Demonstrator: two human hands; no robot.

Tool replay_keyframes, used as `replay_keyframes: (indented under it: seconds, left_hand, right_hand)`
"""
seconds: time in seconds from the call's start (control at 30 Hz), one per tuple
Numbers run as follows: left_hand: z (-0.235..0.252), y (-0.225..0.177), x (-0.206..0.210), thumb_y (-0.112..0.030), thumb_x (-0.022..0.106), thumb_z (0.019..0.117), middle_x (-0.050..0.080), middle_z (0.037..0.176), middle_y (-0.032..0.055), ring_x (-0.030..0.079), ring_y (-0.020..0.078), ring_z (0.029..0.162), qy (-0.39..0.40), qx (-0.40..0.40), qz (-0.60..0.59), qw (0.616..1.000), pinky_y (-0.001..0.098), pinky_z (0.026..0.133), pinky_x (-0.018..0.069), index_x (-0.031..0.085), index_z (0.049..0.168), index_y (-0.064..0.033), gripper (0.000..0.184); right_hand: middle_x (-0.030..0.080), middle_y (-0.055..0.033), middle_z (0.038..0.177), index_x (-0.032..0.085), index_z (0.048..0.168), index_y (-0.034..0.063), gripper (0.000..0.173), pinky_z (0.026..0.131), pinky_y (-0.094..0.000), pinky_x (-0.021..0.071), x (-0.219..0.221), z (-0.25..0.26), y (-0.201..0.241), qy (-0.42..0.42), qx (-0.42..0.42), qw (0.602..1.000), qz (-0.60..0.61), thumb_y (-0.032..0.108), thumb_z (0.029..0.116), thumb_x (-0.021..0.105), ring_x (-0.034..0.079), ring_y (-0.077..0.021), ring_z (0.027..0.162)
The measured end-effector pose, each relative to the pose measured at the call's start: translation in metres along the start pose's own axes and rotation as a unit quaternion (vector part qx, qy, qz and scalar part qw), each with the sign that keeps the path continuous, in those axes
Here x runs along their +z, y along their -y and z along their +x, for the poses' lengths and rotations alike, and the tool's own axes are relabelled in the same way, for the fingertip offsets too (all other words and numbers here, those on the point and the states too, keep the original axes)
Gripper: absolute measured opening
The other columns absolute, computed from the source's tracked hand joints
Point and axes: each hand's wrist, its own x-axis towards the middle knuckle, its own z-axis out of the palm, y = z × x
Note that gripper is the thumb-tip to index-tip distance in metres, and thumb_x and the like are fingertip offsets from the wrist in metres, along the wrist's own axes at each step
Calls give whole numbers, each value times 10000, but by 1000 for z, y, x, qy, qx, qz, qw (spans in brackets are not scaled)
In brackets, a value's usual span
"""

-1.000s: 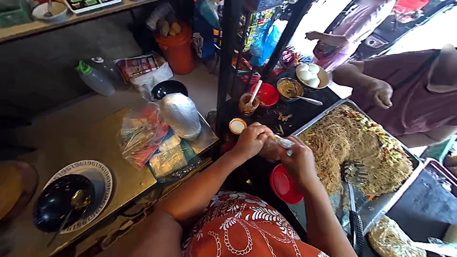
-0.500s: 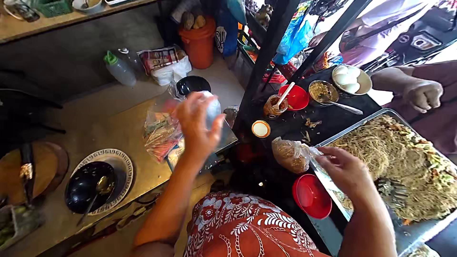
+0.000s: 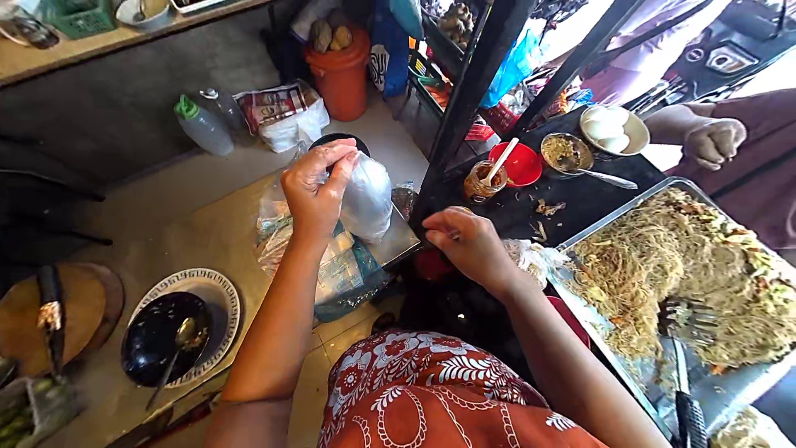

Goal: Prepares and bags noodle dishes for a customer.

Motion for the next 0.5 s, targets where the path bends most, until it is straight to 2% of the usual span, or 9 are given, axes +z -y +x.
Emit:
replay_keyframes:
  seconds: [0.1, 0.17, 0.23, 0.3, 0.33, 0.37, 0.43, 0.47, 0.5]
  left_hand:
    - [16, -27, 0, -11, 616, 979, 734, 1053, 80, 711, 146, 986, 17, 8, -50, 999, 327, 891, 599, 676, 1056, 24, 103]
    - [25, -44, 2, -17, 613, 985, 717, 1015, 51, 704, 120, 949, 33, 18, -53, 998, 302, 863, 602, 657, 1051, 14, 85]
    - [33, -58, 5, -14, 608, 987, 709, 1002, 27, 698, 108, 942, 60, 19, -68, 996, 300, 872, 601, 657, 1051, 7, 83]
    - [45, -67, 9, -45, 575, 1012, 716, 1016, 27, 700, 112, 949, 87, 10, -73, 993, 316, 881, 602, 652, 1083, 6, 117]
    - [51, -70, 12, -78, 547, 1034, 715, 1073, 65, 702, 143, 989, 93, 8, -59, 994, 345, 900, 601, 639, 1149, 25, 180]
    - [54, -73, 14, -125, 516, 1055, 673, 1226, 121, 665, 180, 1118, 101, 15, -22, 995, 373, 976, 566, 574, 1294, 46, 300]
    - [51, -83, 7, -351, 494, 1058, 307, 1621, 188, 352, 248, 1484, 144, 76, 129, 978, 432, 1204, 359, 237, 1573, 21, 685]
    - [45, -88, 4, -488, 521, 1009, 161, 1668, 215, 180, 321, 1547, 154, 140, 183, 961, 516, 1242, 232, 213, 1585, -10, 810]
    - [36, -91, 3, -600, 556, 947, 121, 1684, 163, 80, 336, 1564, 168, 202, 207, 942, 572, 1250, 127, 295, 1558, -132, 813]
  right_hand:
    - [649, -180, 1237, 635, 1240, 28, 403, 823, -465, 596, 18, 20, 1, -55, 4, 998, 10, 49, 860, 769, 678, -298, 1029]
    - [513, -220, 1455, 514, 1436, 68, 761, 955, -580, 544, 30, 36, 0, -69, -15, 997, 20, 73, 758, 859, 574, -403, 1250]
    - [408, -231, 1555, 461, 1514, 98, 903, 1007, -647, 490, 40, 53, 1, -67, -52, 995, 48, 188, 739, 915, 488, -448, 1343]
    - [522, -224, 1464, 618, 1347, 22, 561, 1057, -588, 485, 50, 72, 2, -83, -83, 988, 102, 192, 851, 818, 533, -385, 1322]
    - [635, -190, 1306, 696, 1172, -8, 297, 1023, -510, 525, 51, 79, 4, -103, -91, 982, 132, 146, 921, 733, 614, -308, 1219]
    - [702, -160, 1110, 717, 1051, -33, 177, 950, -449, 553, 49, 83, 8, -123, -85, 975, 166, 113, 969, 660, 669, -243, 1068]
    - [681, -113, 882, 668, 975, -48, 203, 795, -355, 556, 30, 82, 19, -140, -31, 962, 232, 123, 1029, 573, 655, -150, 832]
    - [649, -89, 819, 642, 954, -40, 206, 722, -314, 541, 18, 78, 22, -149, -10, 953, 264, 131, 1036, 562, 620, -118, 750]
    - [642, -72, 785, 639, 958, -32, 205, 665, -285, 541, 4, 70, 24, -155, 8, 944, 292, 138, 1039, 558, 609, -96, 694]
